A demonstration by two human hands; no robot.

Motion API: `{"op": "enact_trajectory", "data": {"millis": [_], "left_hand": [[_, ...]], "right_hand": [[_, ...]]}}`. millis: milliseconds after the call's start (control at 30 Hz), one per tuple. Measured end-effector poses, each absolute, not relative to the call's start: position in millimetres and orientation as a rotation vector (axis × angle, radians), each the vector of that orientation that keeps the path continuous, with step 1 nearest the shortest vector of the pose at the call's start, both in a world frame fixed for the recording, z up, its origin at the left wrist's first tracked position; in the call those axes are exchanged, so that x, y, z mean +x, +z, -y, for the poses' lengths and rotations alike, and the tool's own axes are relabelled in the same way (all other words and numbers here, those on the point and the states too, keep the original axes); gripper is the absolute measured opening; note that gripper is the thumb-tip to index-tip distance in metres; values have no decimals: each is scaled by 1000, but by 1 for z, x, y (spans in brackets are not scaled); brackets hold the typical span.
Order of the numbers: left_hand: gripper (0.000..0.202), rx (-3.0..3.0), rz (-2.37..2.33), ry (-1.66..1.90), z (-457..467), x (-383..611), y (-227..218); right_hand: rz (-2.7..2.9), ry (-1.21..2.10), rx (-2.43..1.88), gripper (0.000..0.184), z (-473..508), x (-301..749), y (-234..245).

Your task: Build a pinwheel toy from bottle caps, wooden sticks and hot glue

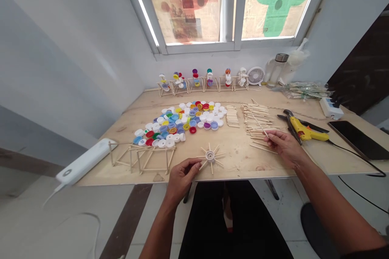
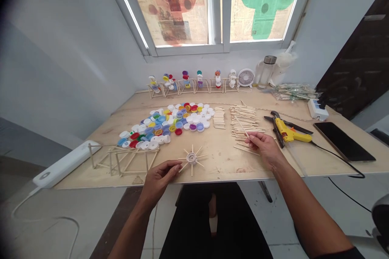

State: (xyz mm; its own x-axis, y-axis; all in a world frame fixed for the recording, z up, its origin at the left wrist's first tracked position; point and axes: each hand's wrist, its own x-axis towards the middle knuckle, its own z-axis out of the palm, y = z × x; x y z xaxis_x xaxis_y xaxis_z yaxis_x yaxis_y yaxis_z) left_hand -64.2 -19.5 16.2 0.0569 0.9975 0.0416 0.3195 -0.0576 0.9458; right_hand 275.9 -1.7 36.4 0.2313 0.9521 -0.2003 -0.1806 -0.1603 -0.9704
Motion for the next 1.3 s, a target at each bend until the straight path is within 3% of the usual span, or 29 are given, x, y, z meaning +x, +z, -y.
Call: {"op": "enact_trajectory", "data": {"millis": [400,667,967,1167,1300], "left_hand": [[27,1534,-1353,1034,18,-66,12],[29,1530,-1356,1042,18,-67,10],[29,1493,-1375,1054,20,-64,14],[29,1508,-1372,1081,21,-62,15],[28,1485,-1362,1081,19,-62,10]], "right_hand": [[803,1181,-1350,38,11,275,34],[1011,1015,-1467,47,22,273,37],[1256,764,-1598,36,46,258,35],[1145,695,-1450,32,57,256,70],[989,357,-1310,24,73,296,105]]}}
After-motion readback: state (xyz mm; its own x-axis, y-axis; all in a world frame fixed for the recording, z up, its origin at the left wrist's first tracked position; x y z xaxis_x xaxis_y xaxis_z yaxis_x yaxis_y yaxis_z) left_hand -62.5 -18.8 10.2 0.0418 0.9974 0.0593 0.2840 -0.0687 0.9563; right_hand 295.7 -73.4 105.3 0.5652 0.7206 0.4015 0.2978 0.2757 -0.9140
